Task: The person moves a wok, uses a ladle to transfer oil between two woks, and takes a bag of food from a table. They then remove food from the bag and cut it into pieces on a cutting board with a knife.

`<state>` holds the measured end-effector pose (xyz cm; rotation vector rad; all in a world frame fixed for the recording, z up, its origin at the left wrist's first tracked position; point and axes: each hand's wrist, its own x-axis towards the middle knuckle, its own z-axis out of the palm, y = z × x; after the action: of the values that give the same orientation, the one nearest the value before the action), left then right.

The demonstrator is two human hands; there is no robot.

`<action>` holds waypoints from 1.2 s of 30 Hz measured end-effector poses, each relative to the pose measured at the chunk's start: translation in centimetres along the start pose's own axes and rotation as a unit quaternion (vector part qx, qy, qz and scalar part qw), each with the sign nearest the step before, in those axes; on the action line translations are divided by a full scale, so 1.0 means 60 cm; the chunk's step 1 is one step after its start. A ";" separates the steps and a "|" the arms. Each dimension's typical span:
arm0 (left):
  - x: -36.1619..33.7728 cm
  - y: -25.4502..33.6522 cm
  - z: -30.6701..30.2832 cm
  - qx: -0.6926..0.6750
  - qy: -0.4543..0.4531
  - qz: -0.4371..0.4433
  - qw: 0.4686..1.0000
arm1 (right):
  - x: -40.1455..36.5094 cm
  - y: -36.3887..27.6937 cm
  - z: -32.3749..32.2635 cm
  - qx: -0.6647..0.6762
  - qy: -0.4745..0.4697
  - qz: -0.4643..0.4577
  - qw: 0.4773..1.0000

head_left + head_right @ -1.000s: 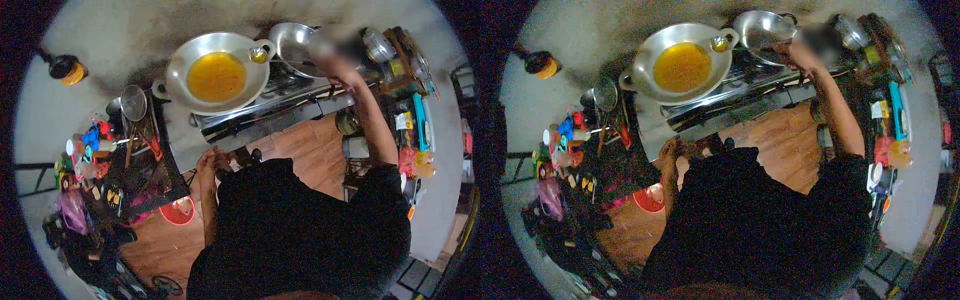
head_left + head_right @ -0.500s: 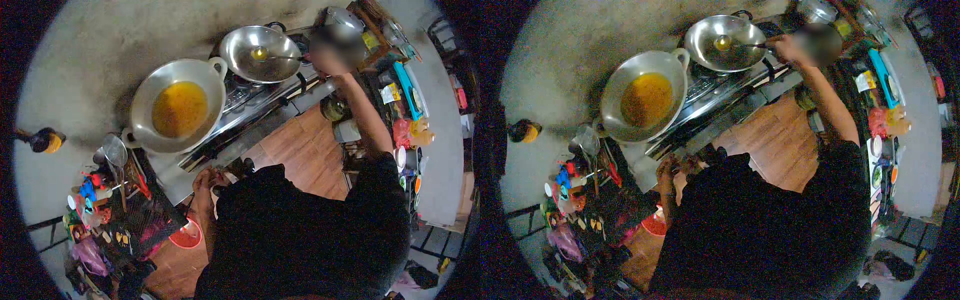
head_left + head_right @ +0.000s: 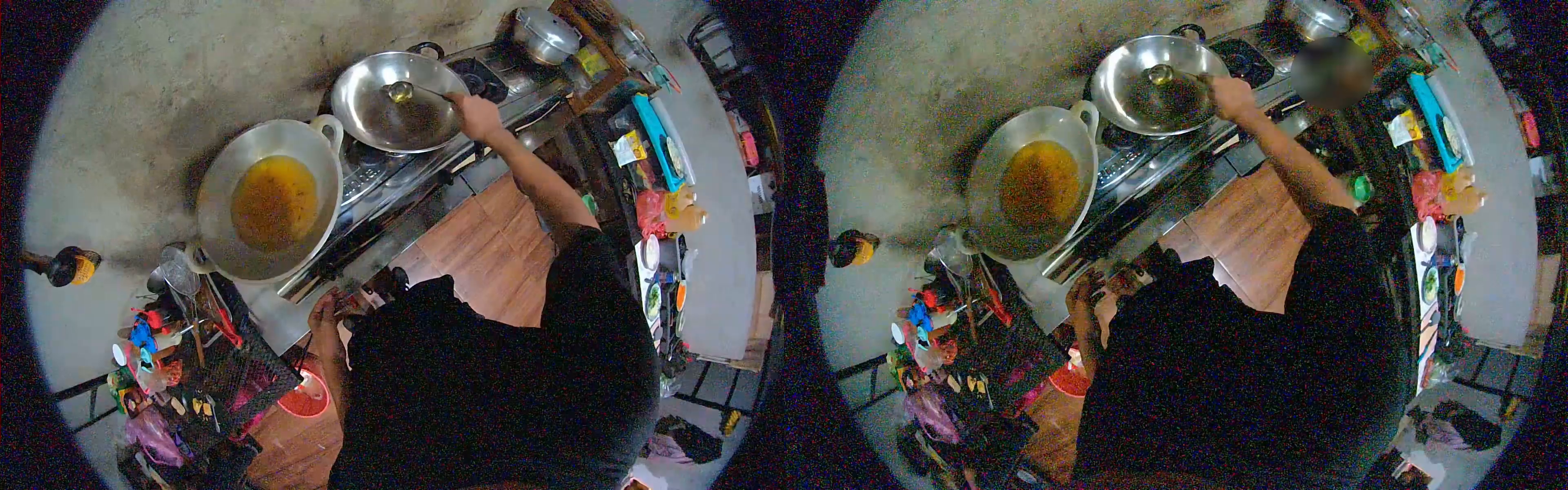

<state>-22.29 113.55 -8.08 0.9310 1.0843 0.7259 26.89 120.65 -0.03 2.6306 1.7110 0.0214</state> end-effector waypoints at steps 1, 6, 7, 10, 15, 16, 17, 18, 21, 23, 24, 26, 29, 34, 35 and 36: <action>0.000 0.005 0.005 0.023 0.009 -0.011 1.000 | -0.001 0.003 0.010 0.018 0.002 0.002 1.000; 0.007 -0.016 -0.002 0.013 -0.016 0.036 0.999 | -0.037 0.017 -0.006 0.099 0.026 0.040 0.994; 0.008 -0.017 0.000 -0.005 -0.023 0.042 0.999 | -0.045 0.020 -0.018 0.127 0.030 0.053 0.990; 0.011 -0.016 0.011 -0.014 0.021 -0.008 1.000 | -0.014 0.071 0.013 0.204 0.038 0.034 0.978; 0.016 -0.005 0.024 -0.008 0.000 0.002 1.000 | 0.082 0.081 0.110 0.200 0.002 0.099 0.975; 0.020 -0.012 0.022 -0.002 -0.013 0.018 1.000 | 0.114 0.099 0.185 0.254 0.027 0.042 0.966; 0.026 -0.024 0.020 0.000 -0.012 0.018 1.000 | 0.133 0.103 0.225 0.308 0.050 -0.016 0.950; 0.032 -0.037 0.015 -0.018 0.002 0.004 1.000 | 0.128 0.085 0.209 0.311 0.049 -0.017 0.949; 0.027 -0.048 0.009 -0.057 0.016 0.001 0.998 | 0.063 0.027 0.039 0.385 -0.106 0.075 0.914; 0.023 -0.049 0.010 -0.078 0.011 0.012 0.997 | 0.061 0.080 0.020 0.316 -0.107 -0.034 0.942; 0.024 -0.045 0.007 -0.053 0.000 0.009 0.999 | 0.069 0.107 0.013 0.244 -0.100 -0.143 0.954; 0.025 -0.038 0.008 -0.027 -0.010 0.008 1.000 | 0.109 0.159 0.029 0.233 -0.094 -0.148 0.956; 0.029 -0.041 0.016 -0.011 0.019 -0.029 0.999 | 0.151 0.148 0.071 0.205 -0.060 -0.082 0.973; 0.028 -0.055 0.023 -0.047 -0.003 -0.005 0.999 | 0.123 0.098 0.061 0.241 -0.090 -0.128 0.958; 0.033 -0.053 0.023 -0.048 -0.003 -0.005 0.999 | 0.104 0.084 0.048 0.256 -0.111 -0.165 0.946; 0.038 -0.052 0.025 -0.030 -0.008 -0.011 0.999 | 0.082 0.070 0.032 0.270 -0.133 -0.202 0.932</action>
<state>-20.03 113.75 -11.54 0.8711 1.0515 0.7275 32.76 123.46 -1.83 2.3437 2.3645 -0.8817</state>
